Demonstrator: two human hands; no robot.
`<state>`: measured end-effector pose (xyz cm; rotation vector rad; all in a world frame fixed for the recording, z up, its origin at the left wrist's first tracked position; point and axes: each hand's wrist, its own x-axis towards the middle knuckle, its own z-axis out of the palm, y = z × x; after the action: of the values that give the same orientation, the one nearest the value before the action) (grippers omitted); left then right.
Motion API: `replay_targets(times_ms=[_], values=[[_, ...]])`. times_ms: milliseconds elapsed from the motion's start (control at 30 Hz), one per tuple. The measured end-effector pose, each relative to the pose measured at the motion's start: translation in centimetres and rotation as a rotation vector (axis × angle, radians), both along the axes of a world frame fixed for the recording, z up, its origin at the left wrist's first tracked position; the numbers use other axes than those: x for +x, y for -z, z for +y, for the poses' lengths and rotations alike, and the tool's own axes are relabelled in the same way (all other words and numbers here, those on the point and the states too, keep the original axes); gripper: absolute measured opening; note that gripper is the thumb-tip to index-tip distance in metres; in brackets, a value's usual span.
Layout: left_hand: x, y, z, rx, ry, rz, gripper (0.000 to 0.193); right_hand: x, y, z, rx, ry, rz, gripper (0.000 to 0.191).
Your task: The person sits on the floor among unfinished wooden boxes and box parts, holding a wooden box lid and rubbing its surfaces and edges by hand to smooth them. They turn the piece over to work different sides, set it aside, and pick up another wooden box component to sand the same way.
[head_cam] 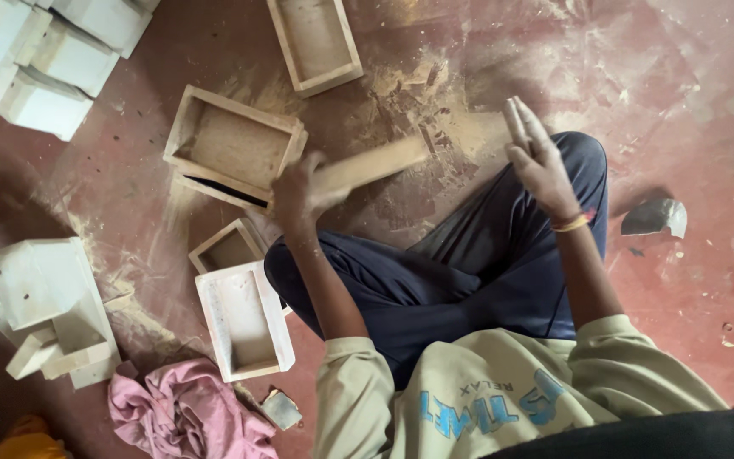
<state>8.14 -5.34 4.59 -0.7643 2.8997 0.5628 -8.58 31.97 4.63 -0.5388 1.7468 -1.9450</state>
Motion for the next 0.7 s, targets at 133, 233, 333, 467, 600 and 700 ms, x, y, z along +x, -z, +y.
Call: replay_targets(times_ms=[133, 233, 333, 467, 600, 700], values=[[0.1, 5.1, -0.5, 0.081, 0.177, 0.176, 0.074, 1.0, -2.8, 1.4, 0.003, 0.065, -0.074, 0.074], [-2.0, 6.8, 2.8, 0.000, 0.370, 0.325, 0.077, 1.9, -4.0, 1.3, -0.033, 0.080, -0.121, 0.074], [-3.8, 4.7, 5.1, -0.042, 0.386, 0.223, 0.064, 2.3, -4.5, 1.1, -0.042, 0.064, -0.119, 0.073], [-3.5, 1.2, 4.2, 0.253, 0.096, 0.132, 0.053, 2.4, -4.4, 1.3, -0.061, 0.067, -0.073, 0.066], [-0.9, 5.2, 4.0, 0.004, 0.196, -0.052, 0.052, 2.7, -4.3, 0.7, 0.112, 0.104, -0.076, 0.061], [-0.6, 11.2, 5.6, -1.688, 0.615, -0.402, 0.052, 3.4, -5.1, -1.1, 0.227, 0.086, -0.028, 0.057]])
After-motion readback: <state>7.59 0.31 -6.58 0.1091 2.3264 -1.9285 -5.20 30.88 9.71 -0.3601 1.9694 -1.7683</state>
